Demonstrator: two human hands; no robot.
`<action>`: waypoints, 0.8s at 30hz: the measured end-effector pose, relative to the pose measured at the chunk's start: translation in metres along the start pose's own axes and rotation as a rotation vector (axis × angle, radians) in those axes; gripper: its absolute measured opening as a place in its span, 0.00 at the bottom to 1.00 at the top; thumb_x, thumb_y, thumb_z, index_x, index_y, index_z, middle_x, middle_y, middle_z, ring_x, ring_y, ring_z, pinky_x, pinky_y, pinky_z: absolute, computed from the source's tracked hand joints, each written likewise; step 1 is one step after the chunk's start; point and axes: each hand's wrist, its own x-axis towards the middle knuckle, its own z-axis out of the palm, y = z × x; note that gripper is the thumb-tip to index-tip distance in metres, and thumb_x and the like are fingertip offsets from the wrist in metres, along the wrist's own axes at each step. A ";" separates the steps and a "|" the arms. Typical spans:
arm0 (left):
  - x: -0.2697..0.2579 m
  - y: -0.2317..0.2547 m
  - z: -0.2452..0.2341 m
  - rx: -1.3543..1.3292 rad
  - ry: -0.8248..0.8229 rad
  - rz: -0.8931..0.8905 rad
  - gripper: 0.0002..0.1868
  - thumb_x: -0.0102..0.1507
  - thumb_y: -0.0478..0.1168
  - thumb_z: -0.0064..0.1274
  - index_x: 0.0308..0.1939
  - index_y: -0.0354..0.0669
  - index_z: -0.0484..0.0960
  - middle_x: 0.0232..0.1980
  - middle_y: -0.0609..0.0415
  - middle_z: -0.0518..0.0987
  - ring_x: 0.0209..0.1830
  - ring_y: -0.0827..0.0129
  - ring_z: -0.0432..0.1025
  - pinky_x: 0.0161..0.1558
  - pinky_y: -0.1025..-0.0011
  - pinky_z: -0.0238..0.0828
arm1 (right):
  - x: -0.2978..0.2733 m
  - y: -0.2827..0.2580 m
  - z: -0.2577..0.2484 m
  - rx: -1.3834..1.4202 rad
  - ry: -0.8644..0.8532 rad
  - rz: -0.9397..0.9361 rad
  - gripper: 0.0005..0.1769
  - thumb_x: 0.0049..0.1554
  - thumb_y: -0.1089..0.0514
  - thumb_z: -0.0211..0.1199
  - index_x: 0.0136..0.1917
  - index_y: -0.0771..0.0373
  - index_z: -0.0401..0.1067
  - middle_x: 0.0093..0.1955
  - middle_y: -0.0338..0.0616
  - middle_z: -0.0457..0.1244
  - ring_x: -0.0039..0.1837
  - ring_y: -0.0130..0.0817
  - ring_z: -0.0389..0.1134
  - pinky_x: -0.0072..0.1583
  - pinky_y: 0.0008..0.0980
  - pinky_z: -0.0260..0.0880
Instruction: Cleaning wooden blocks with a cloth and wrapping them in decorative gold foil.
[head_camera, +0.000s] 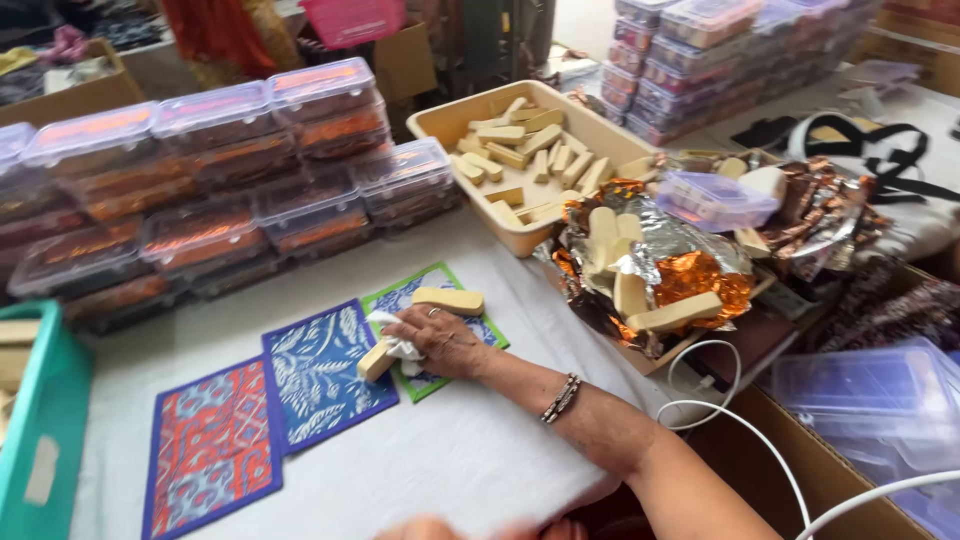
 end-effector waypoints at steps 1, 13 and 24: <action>-0.002 -0.020 0.008 0.010 -0.014 -0.013 0.08 0.66 0.34 0.52 0.48 0.37 0.77 0.44 0.48 0.80 0.44 0.62 0.76 0.46 0.67 0.78 | -0.001 0.001 0.001 -0.017 0.012 -0.009 0.35 0.50 0.58 0.74 0.68 0.53 0.66 0.68 0.49 0.61 0.69 0.48 0.64 0.66 0.47 0.67; -0.226 -0.122 0.140 0.041 -0.467 -1.191 0.32 0.56 0.51 0.64 0.58 0.35 0.77 0.62 0.42 0.75 0.71 0.48 0.61 0.66 0.50 0.53 | 0.001 -0.003 -0.007 -0.045 0.069 -0.068 0.36 0.46 0.61 0.73 0.68 0.54 0.67 0.66 0.48 0.63 0.66 0.50 0.66 0.65 0.46 0.69; -0.222 -0.111 0.134 -0.138 -0.421 -1.209 0.25 0.54 0.50 0.66 0.51 0.42 0.83 0.61 0.50 0.78 0.73 0.54 0.61 0.70 0.53 0.52 | 0.002 -0.033 -0.010 0.128 0.289 0.021 0.35 0.54 0.62 0.69 0.73 0.54 0.65 0.63 0.48 0.65 0.65 0.46 0.67 0.65 0.44 0.70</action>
